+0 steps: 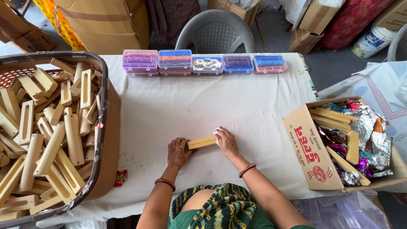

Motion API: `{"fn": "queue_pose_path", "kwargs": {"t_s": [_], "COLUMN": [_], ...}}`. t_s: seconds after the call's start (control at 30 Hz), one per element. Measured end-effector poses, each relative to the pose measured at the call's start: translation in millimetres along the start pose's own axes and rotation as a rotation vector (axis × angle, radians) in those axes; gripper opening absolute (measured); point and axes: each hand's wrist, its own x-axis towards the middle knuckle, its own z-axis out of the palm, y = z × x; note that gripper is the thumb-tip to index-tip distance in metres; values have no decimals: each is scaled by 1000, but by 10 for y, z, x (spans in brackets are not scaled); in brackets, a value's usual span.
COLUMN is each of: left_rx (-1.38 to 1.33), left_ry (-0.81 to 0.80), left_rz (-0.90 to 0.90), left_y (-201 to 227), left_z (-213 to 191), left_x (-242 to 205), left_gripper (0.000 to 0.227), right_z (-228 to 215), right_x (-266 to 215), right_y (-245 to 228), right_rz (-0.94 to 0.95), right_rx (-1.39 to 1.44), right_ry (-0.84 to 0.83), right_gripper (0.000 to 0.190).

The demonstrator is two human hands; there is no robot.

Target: The person wraps individual wooden incense sticks in decorative foil, places the wrapped sticks into plastic containers, and organizes them within a workspace.

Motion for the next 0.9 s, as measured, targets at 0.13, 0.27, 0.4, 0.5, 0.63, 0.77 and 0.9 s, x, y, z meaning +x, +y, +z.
{"fn": "queue_pose_path", "kwargs": {"t_s": [0.13, 0.27, 0.4, 0.5, 0.63, 0.77, 0.9], "left_rx": [28, 80, 119, 63, 39, -31, -54], "left_ry": [-4, -24, -37, -22, 9, 16, -38], "left_rz": [9, 21, 6, 14, 33, -36, -20], "left_y": [2, -187, -190, -158, -87, 20, -244], "left_z": [-17, 154, 170, 146, 81, -57, 105], "left_x": [-13, 36, 37, 23, 11, 62, 150], "left_gripper": [53, 60, 64, 58, 55, 51, 52], "right_z": [165, 119, -74, -159, 73, -21, 82], "right_x": [73, 62, 27, -30, -99, 32, 111], "right_y": [-221, -822, -865, -452, 441, 118, -611], "right_rz": [-97, -310, -375, -366, -137, 87, -219], "right_rx": [91, 46, -132, -133, -4, 156, 274], "right_ry": [231, 84, -126, -57, 55, 297, 221], "right_gripper": [23, 29, 67, 59, 34, 33, 37]}}
